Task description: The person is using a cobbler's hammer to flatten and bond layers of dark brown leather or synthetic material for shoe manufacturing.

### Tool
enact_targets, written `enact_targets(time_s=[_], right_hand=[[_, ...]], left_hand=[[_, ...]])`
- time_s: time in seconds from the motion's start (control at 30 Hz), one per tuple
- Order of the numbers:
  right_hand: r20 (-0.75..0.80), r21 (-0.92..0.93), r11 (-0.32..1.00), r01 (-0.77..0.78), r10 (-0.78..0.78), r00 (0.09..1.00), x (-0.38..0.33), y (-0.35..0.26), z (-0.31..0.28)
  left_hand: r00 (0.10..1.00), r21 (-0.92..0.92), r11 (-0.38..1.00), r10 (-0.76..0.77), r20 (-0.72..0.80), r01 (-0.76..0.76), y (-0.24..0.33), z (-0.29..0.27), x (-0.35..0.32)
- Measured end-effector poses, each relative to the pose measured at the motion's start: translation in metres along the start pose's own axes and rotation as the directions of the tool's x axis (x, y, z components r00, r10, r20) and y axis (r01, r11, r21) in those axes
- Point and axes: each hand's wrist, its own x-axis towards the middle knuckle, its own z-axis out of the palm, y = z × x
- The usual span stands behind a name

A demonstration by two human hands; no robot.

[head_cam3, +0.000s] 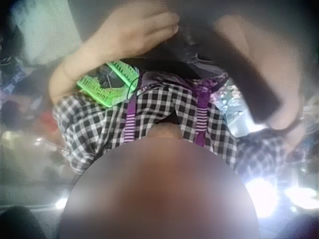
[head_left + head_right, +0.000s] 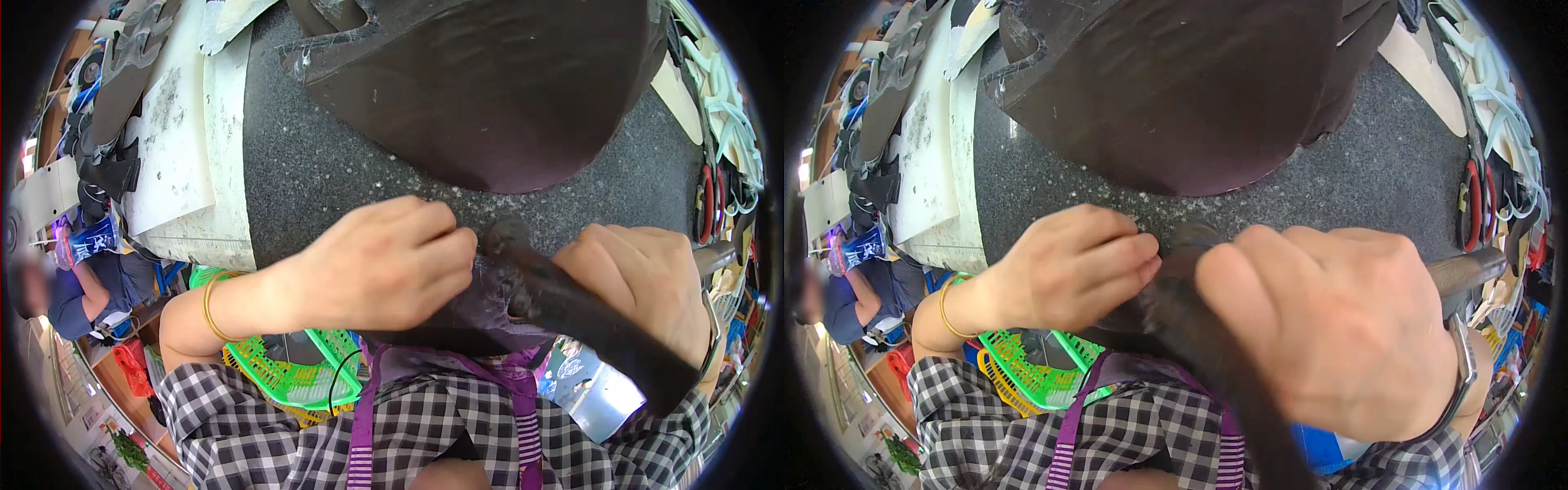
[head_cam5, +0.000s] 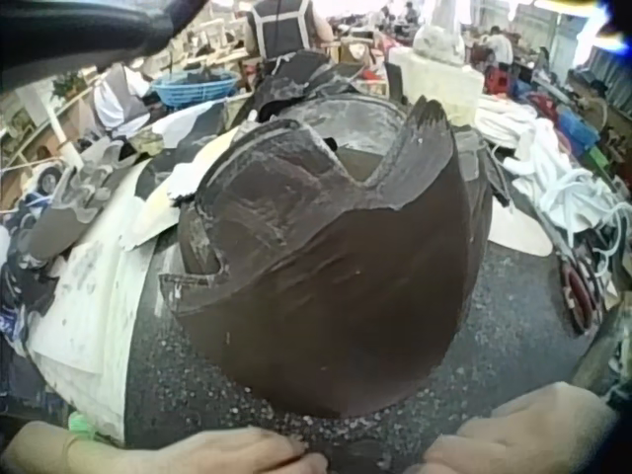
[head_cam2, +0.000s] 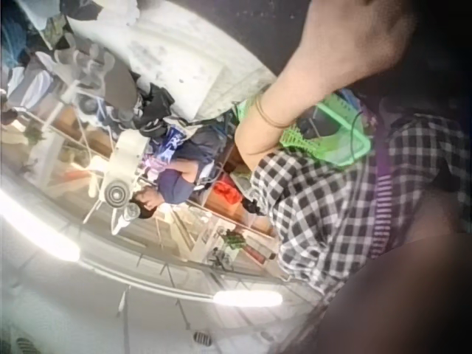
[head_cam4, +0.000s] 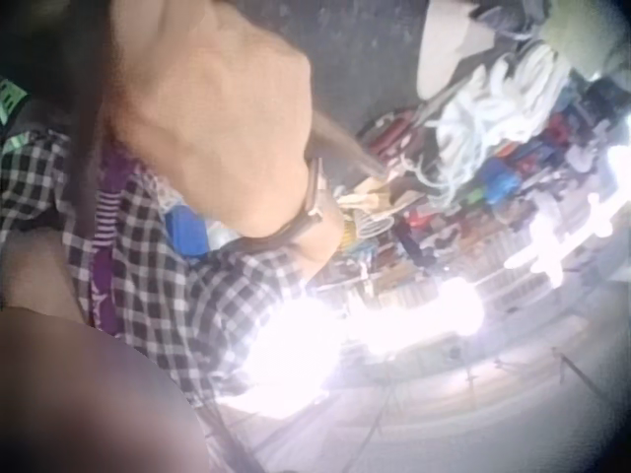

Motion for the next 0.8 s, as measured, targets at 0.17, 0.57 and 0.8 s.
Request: enact_targets(time_s=[0.17,0.57,0.8], right_hand=[[0.037,0.161,0.986,0.031,-0.037,0.999,0.022,0.005,0.016],[0.144,0.108,0.987,0.117,-0.132,0.981,0.033,-0.022,0.013],[0.170,0.233,0.964,0.128,-0.170,0.971,0.051,-0.007,0.023]], left_hand=[[0.989,-0.045,0.988,-0.148,-0.002,0.148,-0.005,-0.012,-0.028],[0.954,0.285,0.911,-0.276,-0.118,0.299,0.033,0.001,-0.046],[0.804,0.006,0.852,-0.492,-0.333,0.523,0.038,0.019,-0.073]])
